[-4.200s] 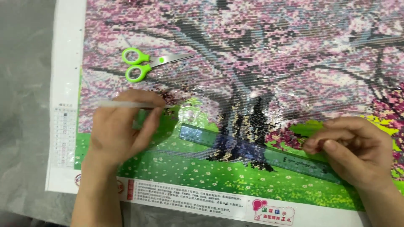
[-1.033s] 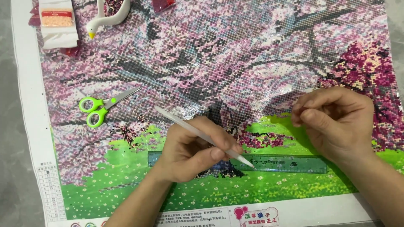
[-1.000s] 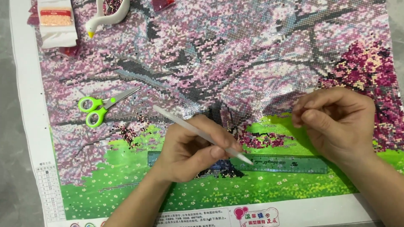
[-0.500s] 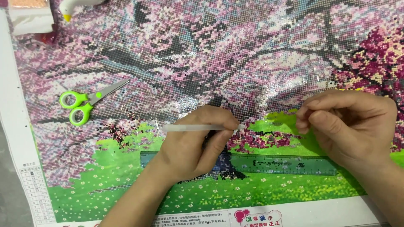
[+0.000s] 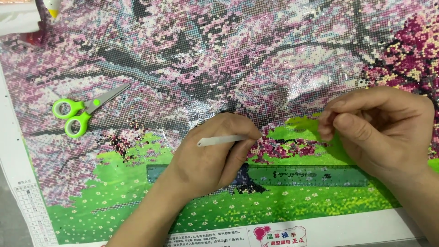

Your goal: Using a diamond painting pen to pick up small resin diamonds and place them onto a coded adhesive canvas to create a mosaic picture.

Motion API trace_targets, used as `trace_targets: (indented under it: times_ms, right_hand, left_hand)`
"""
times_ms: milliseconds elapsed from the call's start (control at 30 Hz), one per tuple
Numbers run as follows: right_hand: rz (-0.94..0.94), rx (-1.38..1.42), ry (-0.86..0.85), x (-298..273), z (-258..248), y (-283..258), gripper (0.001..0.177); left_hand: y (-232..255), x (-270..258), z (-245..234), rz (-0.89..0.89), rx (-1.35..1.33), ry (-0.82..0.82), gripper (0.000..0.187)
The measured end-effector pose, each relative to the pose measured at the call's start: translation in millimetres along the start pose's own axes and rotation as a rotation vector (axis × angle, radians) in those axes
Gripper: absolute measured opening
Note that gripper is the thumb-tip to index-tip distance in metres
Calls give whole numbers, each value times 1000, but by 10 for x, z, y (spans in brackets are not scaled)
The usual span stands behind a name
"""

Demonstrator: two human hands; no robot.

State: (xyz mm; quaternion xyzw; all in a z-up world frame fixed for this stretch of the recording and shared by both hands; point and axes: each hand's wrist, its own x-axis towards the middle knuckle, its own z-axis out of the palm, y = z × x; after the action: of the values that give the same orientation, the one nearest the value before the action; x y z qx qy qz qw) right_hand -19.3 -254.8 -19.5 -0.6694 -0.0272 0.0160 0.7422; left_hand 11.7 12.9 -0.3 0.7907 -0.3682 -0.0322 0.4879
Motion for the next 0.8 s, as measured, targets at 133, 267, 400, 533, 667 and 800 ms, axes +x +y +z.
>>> trace_targets:
  times_ms: [133,267,400,533,667,800]
  right_hand:
    - [-12,-15,5,18,21,-15,15]
    - [-6,-36,-3,22,30,-36,14]
    - [-2,-35,-6,22,37,-41,14]
    - [1,-82,10,15,41,-41,15]
    - [5,-82,8,26,61,-67,15]
    - [7,-95,12,30,79,-80,15]
  left_hand:
    - [9,15,-4,12,-26,13,9]
    - [27,38,-5,29,3,32,10]
    - [42,44,-6,38,28,34,9]
    - [45,55,-10,48,36,29,9]
    - [41,48,-17,28,26,22,11]
    - [49,51,-22,3,26,6,11]
